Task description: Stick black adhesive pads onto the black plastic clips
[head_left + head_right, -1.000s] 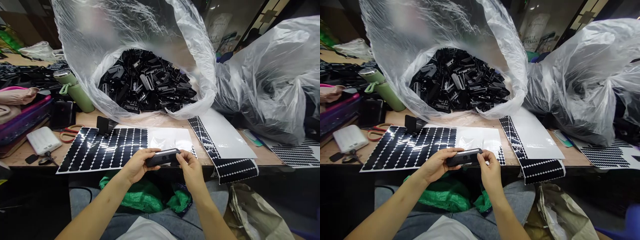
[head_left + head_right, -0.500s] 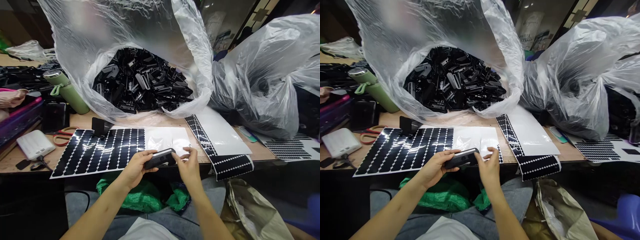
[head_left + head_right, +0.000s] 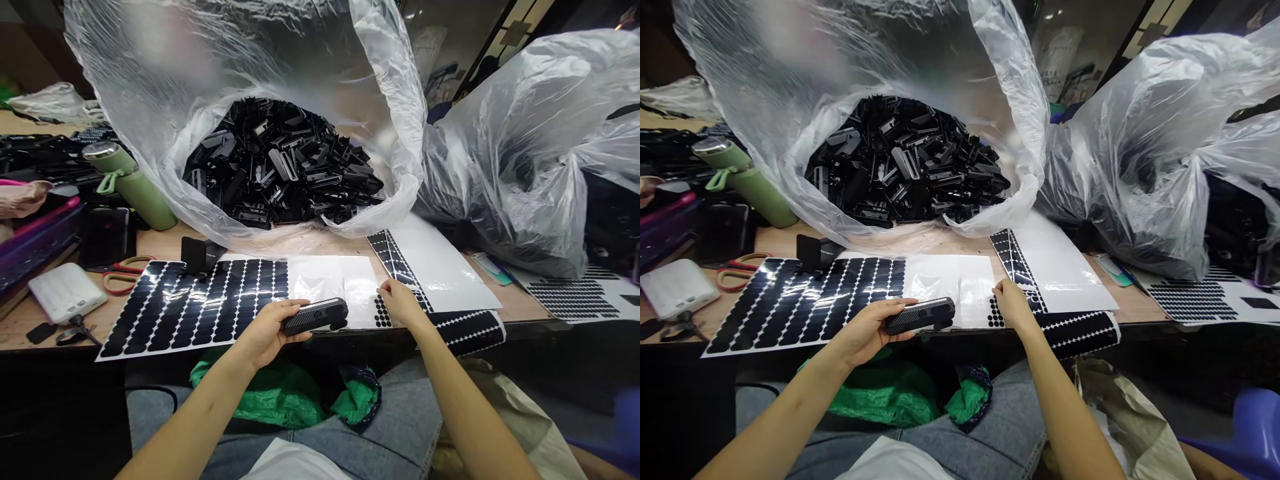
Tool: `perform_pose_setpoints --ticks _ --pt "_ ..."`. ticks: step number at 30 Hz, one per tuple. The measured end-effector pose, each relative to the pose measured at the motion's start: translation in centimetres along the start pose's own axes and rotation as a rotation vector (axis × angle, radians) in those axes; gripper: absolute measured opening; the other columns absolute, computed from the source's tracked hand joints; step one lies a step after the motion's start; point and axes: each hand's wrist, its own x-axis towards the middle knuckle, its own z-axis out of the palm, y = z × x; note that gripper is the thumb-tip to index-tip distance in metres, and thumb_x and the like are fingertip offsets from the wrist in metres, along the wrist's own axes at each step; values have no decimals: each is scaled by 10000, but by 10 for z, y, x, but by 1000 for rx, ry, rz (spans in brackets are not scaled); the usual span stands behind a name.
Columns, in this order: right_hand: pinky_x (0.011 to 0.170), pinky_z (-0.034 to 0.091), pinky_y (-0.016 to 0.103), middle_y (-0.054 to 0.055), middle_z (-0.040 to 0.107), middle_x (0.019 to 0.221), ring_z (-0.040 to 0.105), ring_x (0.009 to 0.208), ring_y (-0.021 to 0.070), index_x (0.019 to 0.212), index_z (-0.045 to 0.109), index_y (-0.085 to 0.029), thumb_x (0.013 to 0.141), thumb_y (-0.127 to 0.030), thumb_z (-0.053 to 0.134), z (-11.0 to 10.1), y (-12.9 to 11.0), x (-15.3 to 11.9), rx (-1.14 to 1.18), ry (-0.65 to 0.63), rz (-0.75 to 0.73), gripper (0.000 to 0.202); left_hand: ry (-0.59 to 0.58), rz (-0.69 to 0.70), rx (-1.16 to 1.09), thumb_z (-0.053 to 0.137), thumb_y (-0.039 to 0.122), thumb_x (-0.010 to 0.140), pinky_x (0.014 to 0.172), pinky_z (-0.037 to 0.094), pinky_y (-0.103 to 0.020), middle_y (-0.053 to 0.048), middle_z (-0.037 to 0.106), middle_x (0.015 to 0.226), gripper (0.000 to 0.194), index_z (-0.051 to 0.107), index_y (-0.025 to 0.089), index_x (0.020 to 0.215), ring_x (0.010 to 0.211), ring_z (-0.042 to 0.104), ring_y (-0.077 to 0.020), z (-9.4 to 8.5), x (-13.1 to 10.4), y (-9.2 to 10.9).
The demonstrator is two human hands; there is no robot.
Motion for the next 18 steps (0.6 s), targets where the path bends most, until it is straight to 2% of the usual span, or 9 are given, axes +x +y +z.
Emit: perform_pose_setpoints --ticks 2,4,6,8,12,18 --pt "609 361 279 4 555 701 496 646 153 735 523 -198 786 -336 455 0 -27 -24 113 -15 -63 161 -2 -5 -4 560 164 736 652 554 -351 -108 605 971 183 647 124 892 860 564 -199 0 1 0" --pt "658 382 276 12 556 794 507 737 154 783 518 -203 809 -322 439 4 -58 -48 286 -72 -206 145 -3 -5 -5 564 157 727 642 555 -344 -101 607 958 175 651 125 876 853 567 -200 2 2 -1" --pt "705 393 279 18 532 849 499 781 149 779 504 -206 817 -261 428 13 -85 -67 331 -110 -316 101 -13 0 -5 563 151 723 627 555 -333 -94 605 948 173 650 126 871 849 568 -198 4 2 -1" --pt "748 396 295 28 509 871 489 801 153 752 489 -204 809 -212 429 21 -102 -77 323 -117 -346 83 -24 6 -10 559 150 727 624 554 -330 -93 601 946 175 647 126 877 854 565 -197 6 1 -1" --pt "789 394 330 38 487 872 478 837 173 725 472 -205 804 -179 421 30 -107 -77 273 -121 -324 97 -37 17 -18 559 149 730 637 552 -335 -97 593 949 182 642 119 889 857 561 -196 7 -2 -2" --pt "780 405 349 43 486 858 478 834 182 707 467 -205 806 -164 409 28 -104 -78 239 -124 -313 121 -38 9 -22 558 146 729 610 546 -314 -94 591 920 184 639 113 891 815 564 -183 8 -3 -3"
